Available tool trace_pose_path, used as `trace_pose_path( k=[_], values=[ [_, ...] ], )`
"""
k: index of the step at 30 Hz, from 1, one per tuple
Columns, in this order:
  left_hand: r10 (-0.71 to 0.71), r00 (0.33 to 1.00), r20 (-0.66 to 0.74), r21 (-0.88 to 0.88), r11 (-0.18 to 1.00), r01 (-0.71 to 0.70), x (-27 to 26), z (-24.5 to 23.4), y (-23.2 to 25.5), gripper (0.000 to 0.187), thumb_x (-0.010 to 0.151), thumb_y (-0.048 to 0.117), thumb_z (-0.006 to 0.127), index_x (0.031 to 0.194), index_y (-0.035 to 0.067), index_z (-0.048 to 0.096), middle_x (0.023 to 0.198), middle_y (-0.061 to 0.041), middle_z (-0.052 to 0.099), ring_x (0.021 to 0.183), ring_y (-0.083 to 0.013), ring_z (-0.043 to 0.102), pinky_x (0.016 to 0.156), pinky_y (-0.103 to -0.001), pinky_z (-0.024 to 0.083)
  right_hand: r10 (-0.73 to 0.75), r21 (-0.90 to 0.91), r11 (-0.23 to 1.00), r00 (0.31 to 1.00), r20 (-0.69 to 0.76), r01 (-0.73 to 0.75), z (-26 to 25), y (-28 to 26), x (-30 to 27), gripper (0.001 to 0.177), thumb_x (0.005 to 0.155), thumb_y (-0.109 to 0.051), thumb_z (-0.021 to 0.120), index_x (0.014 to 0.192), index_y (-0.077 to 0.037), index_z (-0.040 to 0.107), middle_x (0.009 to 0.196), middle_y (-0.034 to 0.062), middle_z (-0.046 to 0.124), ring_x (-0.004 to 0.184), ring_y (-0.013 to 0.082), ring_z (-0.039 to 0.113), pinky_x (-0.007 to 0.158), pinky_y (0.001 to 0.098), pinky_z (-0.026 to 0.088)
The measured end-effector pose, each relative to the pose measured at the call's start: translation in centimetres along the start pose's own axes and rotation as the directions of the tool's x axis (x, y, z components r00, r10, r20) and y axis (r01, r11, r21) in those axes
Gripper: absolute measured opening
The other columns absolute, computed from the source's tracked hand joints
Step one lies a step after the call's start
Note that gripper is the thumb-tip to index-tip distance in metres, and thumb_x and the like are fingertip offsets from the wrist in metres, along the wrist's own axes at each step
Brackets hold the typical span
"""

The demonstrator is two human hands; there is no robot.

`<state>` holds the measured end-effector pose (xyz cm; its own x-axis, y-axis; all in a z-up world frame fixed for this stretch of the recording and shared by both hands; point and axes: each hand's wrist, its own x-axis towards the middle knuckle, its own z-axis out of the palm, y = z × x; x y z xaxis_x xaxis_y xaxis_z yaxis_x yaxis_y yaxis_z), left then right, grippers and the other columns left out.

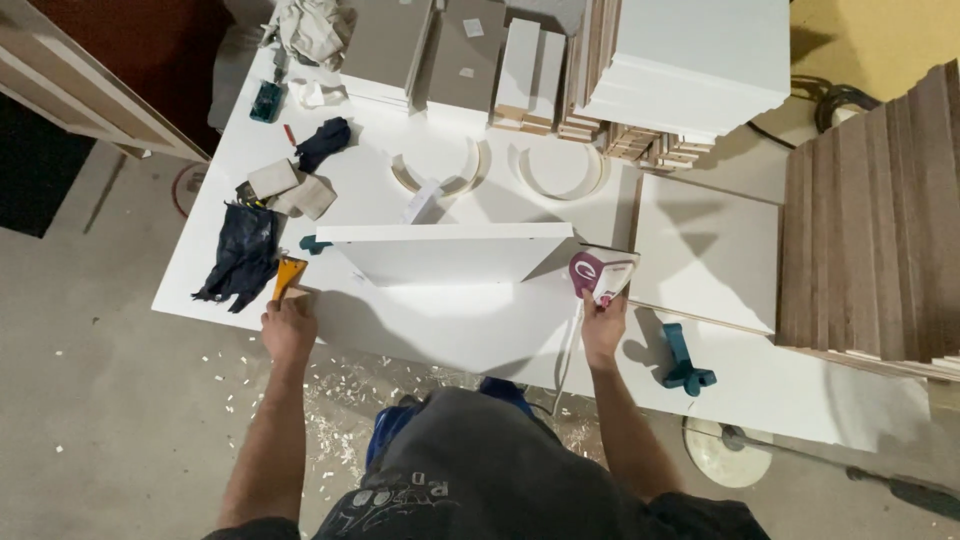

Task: Applying edge banding to wooden boards using an iron, trimmer, and scraper

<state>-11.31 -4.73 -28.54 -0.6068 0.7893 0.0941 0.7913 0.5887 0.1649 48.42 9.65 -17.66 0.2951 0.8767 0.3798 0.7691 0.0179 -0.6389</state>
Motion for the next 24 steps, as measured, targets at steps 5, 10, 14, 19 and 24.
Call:
trace_pose_path(
  k=[5, 10, 14, 19, 24],
  values=[
    [-0.060, 0.994, 0.088, 0.084, 0.995, 0.052, 0.7, -2.0, 1.1, 0.056, 0.074, 0.043, 0.076, 0.112, 0.003, 0.067, 0.117, -0.016, 0.056, 0.105, -0.0408, 0.062, 0.081, -0.050, 0.061, 0.056, 0.188, 0.979, 0.989, 0.140, -0.082, -2.7, -4.1, 0.6, 0.066, 0.091, -0.021, 0.081, 0.142, 0.005, 0.047, 0.139, 0.0261, 0.052, 0.118, 0.0430, 0.062, 0.093, 0.0481, 0.058],
    [-0.135, 0.987, 0.086, -0.009, 0.991, 0.136, 1.4, -3.4, 2.1, 0.059, 0.083, 0.048, 0.071, 0.114, -0.001, 0.059, 0.112, -0.018, 0.053, 0.100, -0.0435, 0.063, 0.080, -0.051, 0.059, 0.296, 0.336, 0.871, 0.928, 0.225, -0.359, -2.6, -1.5, -3.6, 0.045, 0.097, -0.033, 0.076, 0.114, 0.004, 0.058, 0.097, 0.0183, 0.061, 0.070, 0.0264, 0.066, 0.056, 0.0324, 0.057],
    [-0.180, 0.976, 0.125, -0.091, 0.977, 0.192, 1.5, -5.1, 2.6, 0.062, 0.075, 0.040, 0.075, 0.113, -0.005, 0.057, 0.113, -0.024, 0.055, 0.103, -0.0490, 0.062, 0.086, -0.057, 0.056, 0.377, 0.376, 0.741, 0.808, 0.452, -0.556, -4.8, -4.1, -8.1, 0.041, 0.099, -0.029, 0.072, 0.114, 0.007, 0.058, 0.091, 0.0186, 0.064, 0.052, 0.0221, 0.066, 0.049, 0.0321, 0.054],
    [-0.128, 0.976, -0.174, -0.241, 0.967, 0.084, -0.7, -6.6, 5.1, 0.055, 0.075, 0.031, 0.085, 0.111, 0.003, 0.056, 0.103, -0.018, 0.057, 0.095, -0.0436, 0.066, 0.083, -0.056, 0.056, 0.145, 0.195, 0.880, 0.635, 0.759, -0.433, -1.0, -3.8, -11.9, 0.037, 0.094, -0.040, 0.074, 0.111, -0.008, 0.068, 0.094, 0.0126, 0.072, 0.076, 0.0270, 0.071, 0.070, 0.0382, 0.057],
    [0.041, 0.987, 0.155, -0.813, 0.574, 0.104, -10.1, -20.4, 18.9, 0.030, 0.071, -0.005, 0.081, 0.091, 0.004, 0.061, 0.086, -0.019, 0.071, 0.087, -0.0379, 0.074, 0.090, -0.055, 0.054, -0.288, 0.392, 0.908, 0.459, 0.840, -0.148, -3.6, -14.8, -9.2, 0.032, 0.090, -0.029, 0.079, 0.111, -0.008, 0.069, 0.098, 0.0152, 0.072, 0.095, 0.0363, 0.074, 0.081, 0.0441, 0.060]
  ],
)
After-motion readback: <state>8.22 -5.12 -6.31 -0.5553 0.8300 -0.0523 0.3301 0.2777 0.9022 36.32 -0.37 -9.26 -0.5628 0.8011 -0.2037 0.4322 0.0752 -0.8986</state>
